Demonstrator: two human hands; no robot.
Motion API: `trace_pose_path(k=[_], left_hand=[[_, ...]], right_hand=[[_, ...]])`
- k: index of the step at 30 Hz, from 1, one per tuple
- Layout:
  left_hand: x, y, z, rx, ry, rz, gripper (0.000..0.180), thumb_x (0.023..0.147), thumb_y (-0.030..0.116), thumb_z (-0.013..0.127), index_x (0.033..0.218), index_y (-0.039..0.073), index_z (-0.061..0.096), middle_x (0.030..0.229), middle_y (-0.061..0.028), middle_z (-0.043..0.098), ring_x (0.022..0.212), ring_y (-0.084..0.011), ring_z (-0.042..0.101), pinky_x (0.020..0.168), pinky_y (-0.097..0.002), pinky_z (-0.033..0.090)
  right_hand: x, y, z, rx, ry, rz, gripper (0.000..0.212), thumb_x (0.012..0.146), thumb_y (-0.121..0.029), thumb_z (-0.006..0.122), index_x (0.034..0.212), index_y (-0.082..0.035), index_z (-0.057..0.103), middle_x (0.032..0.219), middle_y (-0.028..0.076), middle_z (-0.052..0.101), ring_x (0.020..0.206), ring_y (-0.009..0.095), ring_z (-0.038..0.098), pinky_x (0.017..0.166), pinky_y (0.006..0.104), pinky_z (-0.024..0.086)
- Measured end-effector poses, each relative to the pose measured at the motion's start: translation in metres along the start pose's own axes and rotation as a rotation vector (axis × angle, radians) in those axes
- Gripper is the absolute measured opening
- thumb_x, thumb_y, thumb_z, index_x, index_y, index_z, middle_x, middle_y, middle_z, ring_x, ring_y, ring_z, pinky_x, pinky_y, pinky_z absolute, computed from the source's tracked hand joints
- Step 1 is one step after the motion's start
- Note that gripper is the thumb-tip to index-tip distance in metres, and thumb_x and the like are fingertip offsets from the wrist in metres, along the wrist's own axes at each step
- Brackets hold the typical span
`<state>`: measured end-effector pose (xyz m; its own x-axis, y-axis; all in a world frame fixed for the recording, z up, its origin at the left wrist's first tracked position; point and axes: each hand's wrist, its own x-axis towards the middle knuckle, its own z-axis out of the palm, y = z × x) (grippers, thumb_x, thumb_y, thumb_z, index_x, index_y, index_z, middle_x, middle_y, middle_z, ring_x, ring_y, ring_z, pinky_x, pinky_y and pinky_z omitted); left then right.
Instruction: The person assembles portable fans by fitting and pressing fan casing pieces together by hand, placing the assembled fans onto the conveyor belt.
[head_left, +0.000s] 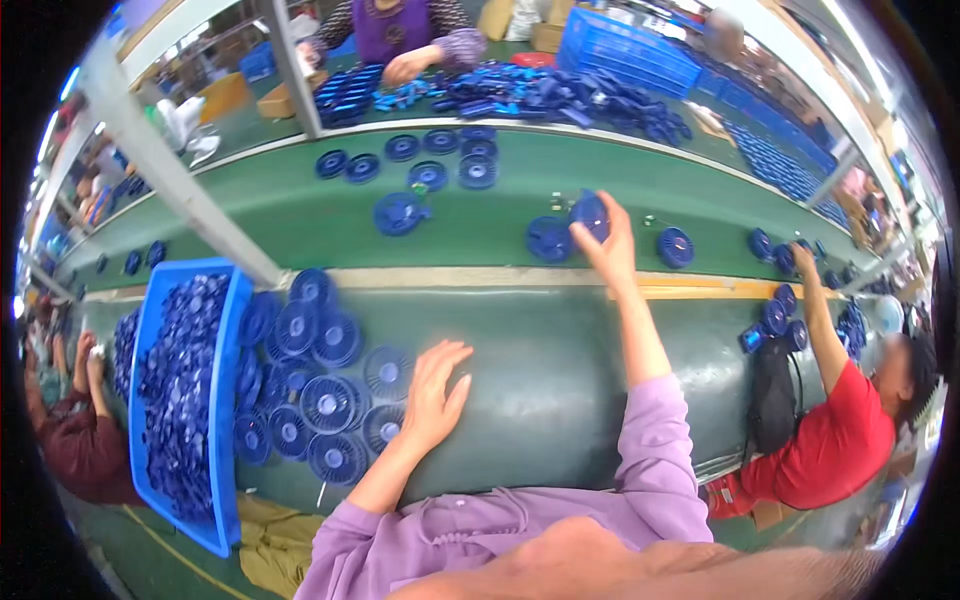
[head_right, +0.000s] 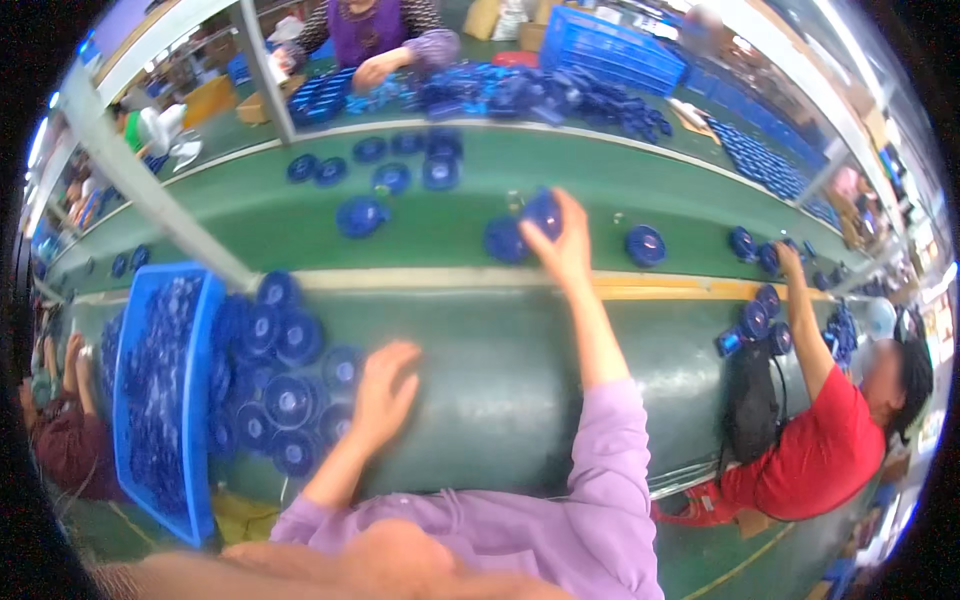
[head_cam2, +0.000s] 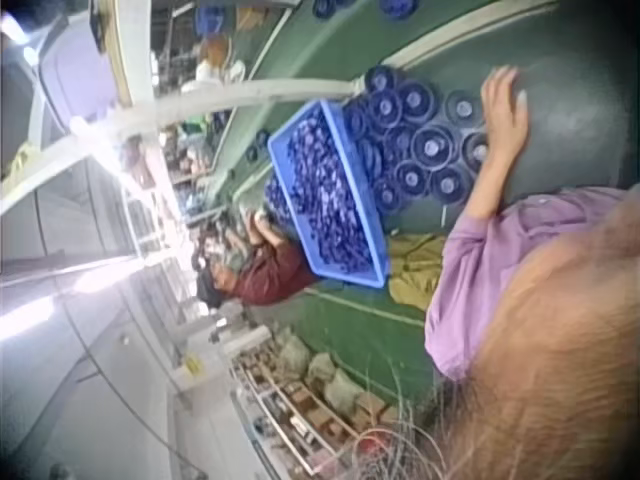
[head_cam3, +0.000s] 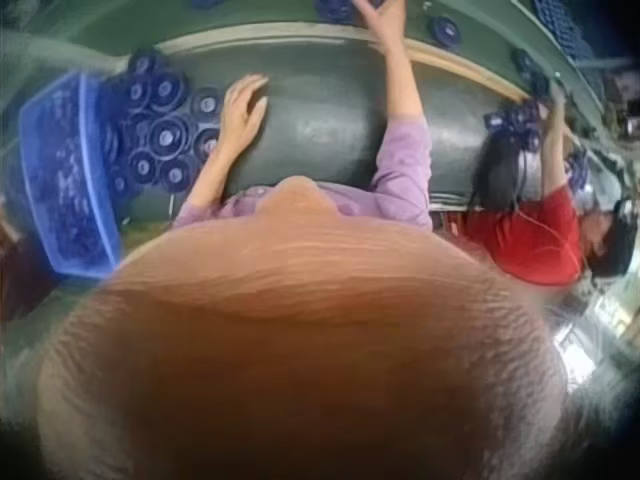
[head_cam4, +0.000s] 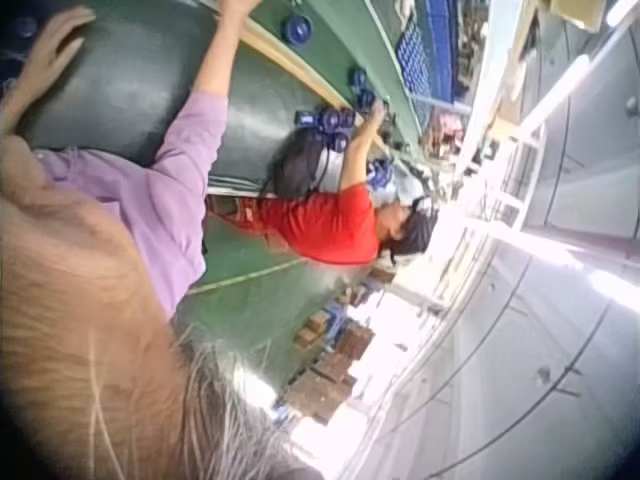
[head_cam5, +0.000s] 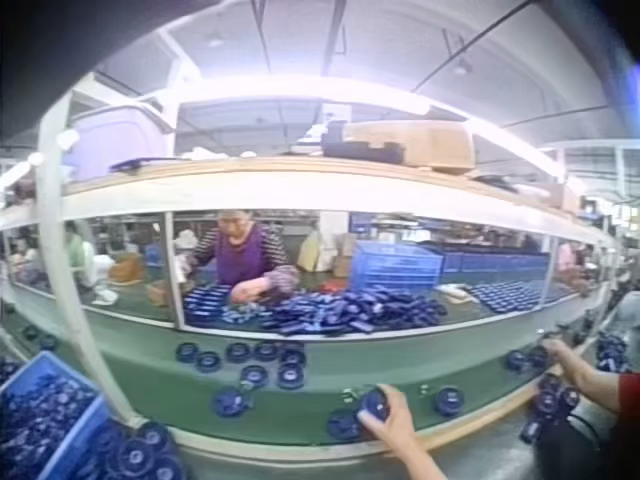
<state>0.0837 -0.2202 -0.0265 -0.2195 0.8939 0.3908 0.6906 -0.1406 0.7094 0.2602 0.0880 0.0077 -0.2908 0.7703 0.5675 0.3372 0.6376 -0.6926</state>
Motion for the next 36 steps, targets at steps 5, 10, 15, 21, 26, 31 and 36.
trace_pose_path(k=[5,10,15,21,26,31,36], left_hand=[[-0.006,0.004,0.021,0.149,-0.158,0.013,0.039,0.082,0.011,0.063,0.12,0.008,0.057,0.128,-0.0138,0.051,0.123,-0.0349,0.045,0.1,-0.0466,0.037],[-0.01,0.007,0.015,0.198,-0.177,-0.032,0.035,0.081,0.012,0.064,0.116,0.009,0.06,0.128,-0.0109,0.051,0.125,-0.0334,0.043,0.098,-0.0474,0.037],[-0.006,0.011,0.013,0.244,-0.196,-0.033,0.035,0.081,0.012,0.065,0.115,0.01,0.06,0.126,-0.0098,0.052,0.124,-0.0319,0.044,0.098,-0.0468,0.037],[-0.002,0.013,0.014,0.254,-0.215,-0.019,0.034,0.079,0.011,0.065,0.113,0.009,0.062,0.125,-0.01,0.053,0.124,-0.0324,0.044,0.099,-0.045,0.037],[-0.004,0.014,0.014,0.275,-0.198,-0.032,0.033,0.078,0.01,0.066,0.112,0.008,0.062,0.125,-0.0108,0.053,0.123,-0.0338,0.044,0.1,-0.0453,0.035],[-0.004,0.014,0.016,0.254,-0.193,-0.037,0.033,0.078,0.01,0.066,0.11,0.008,0.063,0.125,-0.0107,0.053,0.123,-0.0338,0.044,0.1,-0.0458,0.035],[-0.002,0.015,0.018,0.258,-0.192,-0.018,0.032,0.078,0.01,0.066,0.11,0.008,0.063,0.125,-0.0101,0.053,0.122,-0.0335,0.045,0.099,-0.0455,0.035]], right_hand=[[0.024,0.113,-0.093,-0.5,0.302,0.078,0.072,0.072,-0.036,0.078,0.129,-0.004,0.048,0.123,0.026,0.051,0.115,0.041,0.049,0.098,0.0466,0.04],[0.036,0.147,-0.101,-0.619,0.307,0.088,0.076,0.072,-0.038,0.077,0.133,-0.008,0.044,0.132,0.027,0.043,0.12,0.043,0.044,0.099,0.0514,0.038],[0.037,0.133,-0.085,-0.992,0.158,-0.089,0.064,0.077,-0.027,0.073,0.132,-0.01,0.046,0.138,0.024,0.04,0.129,0.04,0.038,0.104,0.0546,0.032],[0.011,0.115,-0.047,-0.581,0.063,-0.108,0.053,0.077,-0.03,0.071,0.12,-0.003,0.057,0.124,0.026,0.054,0.115,0.042,0.051,0.103,0.0487,0.037],[-0.004,0.121,-0.036,-0.606,0.044,-0.066,0.058,0.078,-0.041,0.069,0.123,-0.006,0.057,0.127,0.024,0.051,0.116,0.042,0.049,0.1,0.0497,0.038],[-0.016,0.113,-0.04,-0.428,-0.066,0.062,0.072,0.071,-0.044,0.076,0.13,-0.008,0.053,0.136,0.029,0.042,0.124,0.045,0.042,0.104,0.0494,0.036],[-0.008,0.114,-0.045,-0.317,0.165,0.058,0.065,0.072,-0.033,0.077,0.126,-0.005,0.055,0.133,0.025,0.045,0.122,0.039,0.046,0.103,0.043,0.039]])
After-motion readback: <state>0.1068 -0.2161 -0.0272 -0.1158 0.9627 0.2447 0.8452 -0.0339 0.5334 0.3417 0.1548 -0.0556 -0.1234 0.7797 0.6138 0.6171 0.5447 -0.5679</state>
